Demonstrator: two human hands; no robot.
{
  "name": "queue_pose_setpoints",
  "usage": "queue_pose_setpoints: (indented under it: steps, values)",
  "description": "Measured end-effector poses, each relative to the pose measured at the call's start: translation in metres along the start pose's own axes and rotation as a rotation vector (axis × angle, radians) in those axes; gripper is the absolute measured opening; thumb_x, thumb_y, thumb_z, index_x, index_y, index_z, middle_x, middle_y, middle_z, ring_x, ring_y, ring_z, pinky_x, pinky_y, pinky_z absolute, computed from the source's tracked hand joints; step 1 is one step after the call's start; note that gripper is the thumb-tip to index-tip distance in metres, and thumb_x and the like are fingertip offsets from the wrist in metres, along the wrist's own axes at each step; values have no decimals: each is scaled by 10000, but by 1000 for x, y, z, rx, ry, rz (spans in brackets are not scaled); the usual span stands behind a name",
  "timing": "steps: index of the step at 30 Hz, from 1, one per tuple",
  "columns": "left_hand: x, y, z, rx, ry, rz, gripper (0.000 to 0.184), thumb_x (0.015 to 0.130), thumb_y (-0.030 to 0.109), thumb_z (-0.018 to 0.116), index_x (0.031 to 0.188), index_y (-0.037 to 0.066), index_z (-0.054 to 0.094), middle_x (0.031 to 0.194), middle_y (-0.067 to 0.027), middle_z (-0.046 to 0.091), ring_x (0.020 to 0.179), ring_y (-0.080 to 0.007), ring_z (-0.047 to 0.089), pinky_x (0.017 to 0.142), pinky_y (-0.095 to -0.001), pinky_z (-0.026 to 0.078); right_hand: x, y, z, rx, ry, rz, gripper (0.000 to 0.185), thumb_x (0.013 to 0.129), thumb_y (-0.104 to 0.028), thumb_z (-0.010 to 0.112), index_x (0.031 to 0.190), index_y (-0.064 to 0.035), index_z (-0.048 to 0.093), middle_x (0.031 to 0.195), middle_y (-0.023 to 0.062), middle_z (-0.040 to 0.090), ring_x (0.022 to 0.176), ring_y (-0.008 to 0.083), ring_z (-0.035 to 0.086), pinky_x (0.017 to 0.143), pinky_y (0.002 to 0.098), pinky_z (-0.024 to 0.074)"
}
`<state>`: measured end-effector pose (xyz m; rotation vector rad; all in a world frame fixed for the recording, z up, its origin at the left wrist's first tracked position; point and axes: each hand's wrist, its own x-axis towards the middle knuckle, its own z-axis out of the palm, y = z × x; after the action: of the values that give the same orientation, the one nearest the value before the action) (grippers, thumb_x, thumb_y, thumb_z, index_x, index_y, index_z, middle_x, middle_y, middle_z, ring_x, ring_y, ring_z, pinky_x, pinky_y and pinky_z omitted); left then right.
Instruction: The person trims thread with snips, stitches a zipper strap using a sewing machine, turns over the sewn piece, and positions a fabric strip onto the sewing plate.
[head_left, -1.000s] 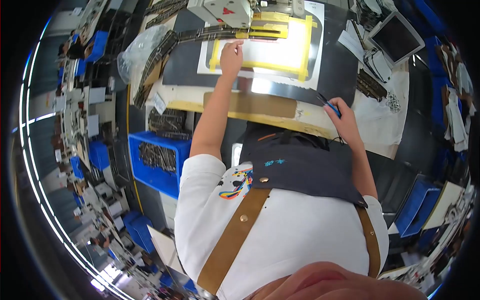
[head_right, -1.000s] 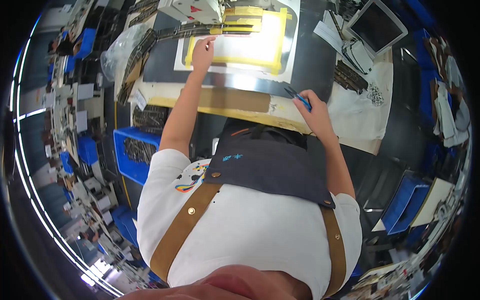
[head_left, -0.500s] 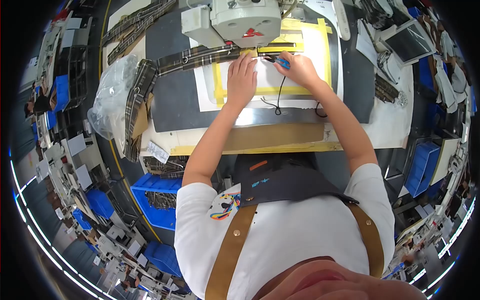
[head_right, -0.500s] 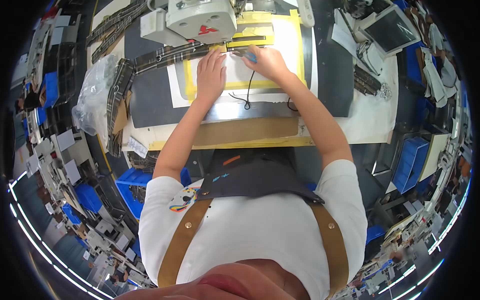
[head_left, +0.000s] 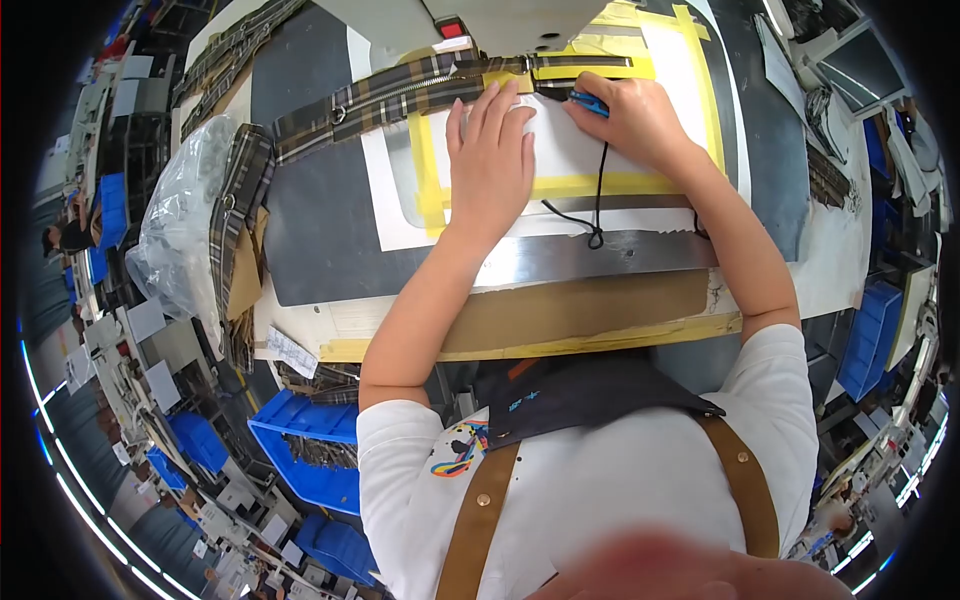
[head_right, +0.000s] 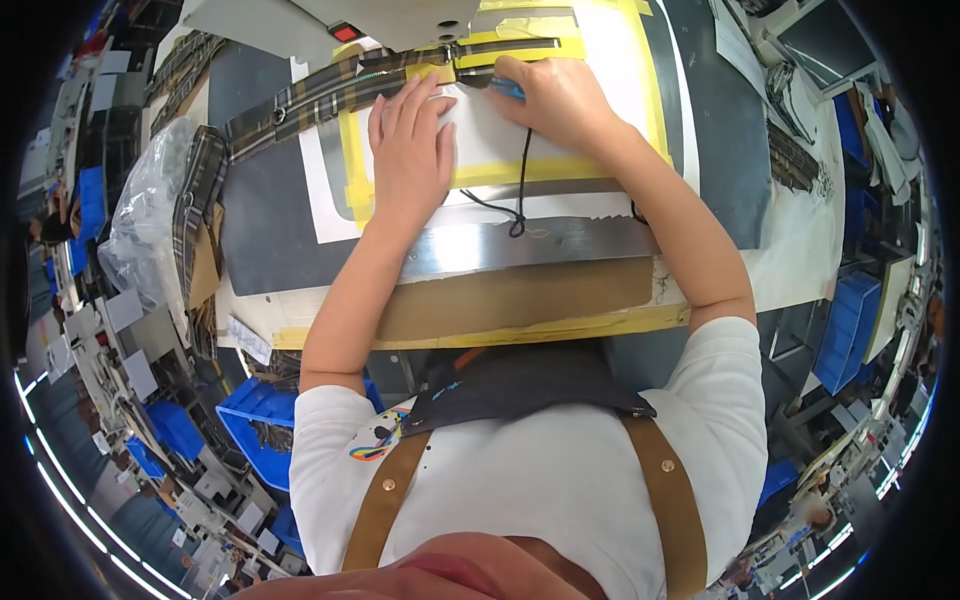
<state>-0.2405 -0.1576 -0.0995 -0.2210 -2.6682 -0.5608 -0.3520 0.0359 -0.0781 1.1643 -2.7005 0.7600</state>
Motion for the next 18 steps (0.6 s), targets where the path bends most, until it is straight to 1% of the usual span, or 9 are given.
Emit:
queue_pose_setpoints:
  steps: [6, 10, 13, 16, 18]
  values:
    - [-3, -4, 1, -16, 39, 44, 189, 940, 112, 593, 1127, 87, 583, 1424, -93, 548, 1398, -251, 453, 1198, -509, 204, -2, -3, 1, -1, 2, 31, 249, 915, -315, 709, 908, -67, 679, 643, 128, 637, 576, 335, 616, 575, 405, 499]
    - [-3, -7, 5, -14, 63, 54, 175, 932, 106, 603, 1105, 96, 576, 1422, -93, 551, 1396, -252, 456, 1196, -510, 204, -1, 0, 1, 2, 19, 9, 265, 925, -325, 703, 922, -61, 678, 651, 132, 633, 594, 340, 614, 581, 405, 488]
    - [-4, -9, 8, -1, 94, 85, 171, 922, 115, 621, 1085, 83, 583, 1398, -106, 552, 1379, -264, 459, 1186, -526, 223, -2, 1, -1, 90, -7, 125, 292, 936, -344, 697, 957, -54, 670, 707, 147, 648, 639, 334, 622, 614, 403, 485]
    - [-5, -10, 9, 0, 109, 93, 171, 914, 119, 628, 1076, 80, 587, 1385, -111, 553, 1368, -271, 463, 1181, -535, 235, -7, 7, -10, 155, 2, 125, 311, 948, -363, 688, 992, -57, 659, 763, 157, 658, 684, 325, 627, 647, 398, 483]
    - [-3, -9, 8, -8, 111, 96, 173, 912, 120, 627, 1076, 84, 587, 1383, -109, 553, 1365, -273, 465, 1180, -535, 238, -21, 12, -33, -6, 21, 140, 321, 949, -371, 693, 1018, -61, 653, 781, 154, 661, 692, 316, 627, 657, 386, 484]
